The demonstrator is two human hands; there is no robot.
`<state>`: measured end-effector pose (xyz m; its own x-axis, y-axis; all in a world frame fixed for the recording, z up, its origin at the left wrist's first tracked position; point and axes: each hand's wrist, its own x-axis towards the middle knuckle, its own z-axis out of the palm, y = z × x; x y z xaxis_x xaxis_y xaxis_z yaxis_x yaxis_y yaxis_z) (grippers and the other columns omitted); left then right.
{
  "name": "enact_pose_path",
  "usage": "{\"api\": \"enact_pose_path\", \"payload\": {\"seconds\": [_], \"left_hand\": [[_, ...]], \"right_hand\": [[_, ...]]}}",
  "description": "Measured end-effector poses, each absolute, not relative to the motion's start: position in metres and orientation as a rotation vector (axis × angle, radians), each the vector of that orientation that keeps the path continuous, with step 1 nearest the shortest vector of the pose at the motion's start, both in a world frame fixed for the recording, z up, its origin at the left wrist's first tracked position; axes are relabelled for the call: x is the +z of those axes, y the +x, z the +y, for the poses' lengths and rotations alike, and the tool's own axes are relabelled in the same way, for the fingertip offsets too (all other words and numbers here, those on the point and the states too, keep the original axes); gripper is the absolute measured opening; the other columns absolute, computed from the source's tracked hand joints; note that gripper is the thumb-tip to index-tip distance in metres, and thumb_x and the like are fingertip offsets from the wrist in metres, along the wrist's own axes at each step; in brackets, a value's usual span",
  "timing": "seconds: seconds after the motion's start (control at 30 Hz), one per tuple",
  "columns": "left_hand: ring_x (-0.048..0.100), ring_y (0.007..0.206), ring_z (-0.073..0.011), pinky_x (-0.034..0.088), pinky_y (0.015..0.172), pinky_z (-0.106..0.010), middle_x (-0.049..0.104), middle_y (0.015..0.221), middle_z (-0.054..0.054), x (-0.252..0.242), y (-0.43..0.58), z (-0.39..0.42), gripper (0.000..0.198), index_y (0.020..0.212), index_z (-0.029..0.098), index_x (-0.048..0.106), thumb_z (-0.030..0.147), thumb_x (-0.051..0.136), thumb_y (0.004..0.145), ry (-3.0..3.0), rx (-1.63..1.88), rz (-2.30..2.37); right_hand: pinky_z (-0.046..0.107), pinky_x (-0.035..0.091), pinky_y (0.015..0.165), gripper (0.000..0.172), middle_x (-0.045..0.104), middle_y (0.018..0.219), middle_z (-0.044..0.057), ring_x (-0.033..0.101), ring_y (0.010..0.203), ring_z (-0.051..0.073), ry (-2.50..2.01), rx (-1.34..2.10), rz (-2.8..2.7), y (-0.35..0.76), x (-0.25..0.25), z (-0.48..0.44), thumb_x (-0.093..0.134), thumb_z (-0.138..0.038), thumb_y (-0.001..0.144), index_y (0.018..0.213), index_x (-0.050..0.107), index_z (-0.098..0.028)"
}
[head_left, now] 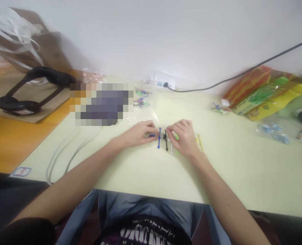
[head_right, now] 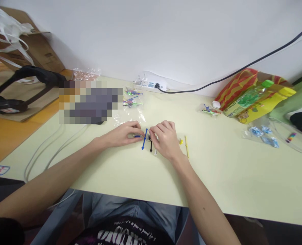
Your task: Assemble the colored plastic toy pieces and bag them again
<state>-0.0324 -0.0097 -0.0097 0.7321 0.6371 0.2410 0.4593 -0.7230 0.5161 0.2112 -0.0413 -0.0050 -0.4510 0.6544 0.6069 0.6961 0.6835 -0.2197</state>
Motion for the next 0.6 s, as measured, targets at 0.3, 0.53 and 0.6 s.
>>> {"api": "enact_pose_path", "payload": {"seconds": [0.3,0.53,0.6], "left_hand": [[0.062,0.092,-0.0191,0.047,0.087,-0.031,0.063,0.098,-0.006,-0.0123,-0.0323,-0.0084,0.022,0.111,0.028,0.077,0.035,0.061,0.097,2.544,0.599,0.810],[0.062,0.091,-0.0194,0.045,0.086,-0.032,0.063,0.097,-0.006,-0.0143,-0.0337,-0.0063,0.021,0.111,0.029,0.078,0.035,0.064,0.096,2.554,0.596,0.773],[0.062,0.090,-0.0191,0.045,0.085,-0.032,0.063,0.096,-0.006,-0.0144,-0.0341,-0.0058,0.020,0.109,0.029,0.079,0.037,0.066,0.095,2.532,0.616,0.760]], "right_hand": [[0.039,0.035,0.085,0.016,0.069,0.079,0.003,0.055,0.084,0.021,-1.032,-0.082,-2.208,0.2108,-0.0053,-0.0413,0.053,-0.024,0.101,0.091,0.065,-0.022],[0.039,0.035,0.085,0.016,0.068,0.078,0.003,0.054,0.083,0.021,-1.025,-0.077,-2.202,0.2114,-0.0070,-0.0401,0.053,-0.024,0.101,0.090,0.065,-0.021],[0.039,0.035,0.085,0.016,0.069,0.079,0.003,0.055,0.083,0.021,-1.024,-0.080,-2.199,0.2115,-0.0074,-0.0399,0.054,-0.024,0.101,0.090,0.065,-0.021]]}}
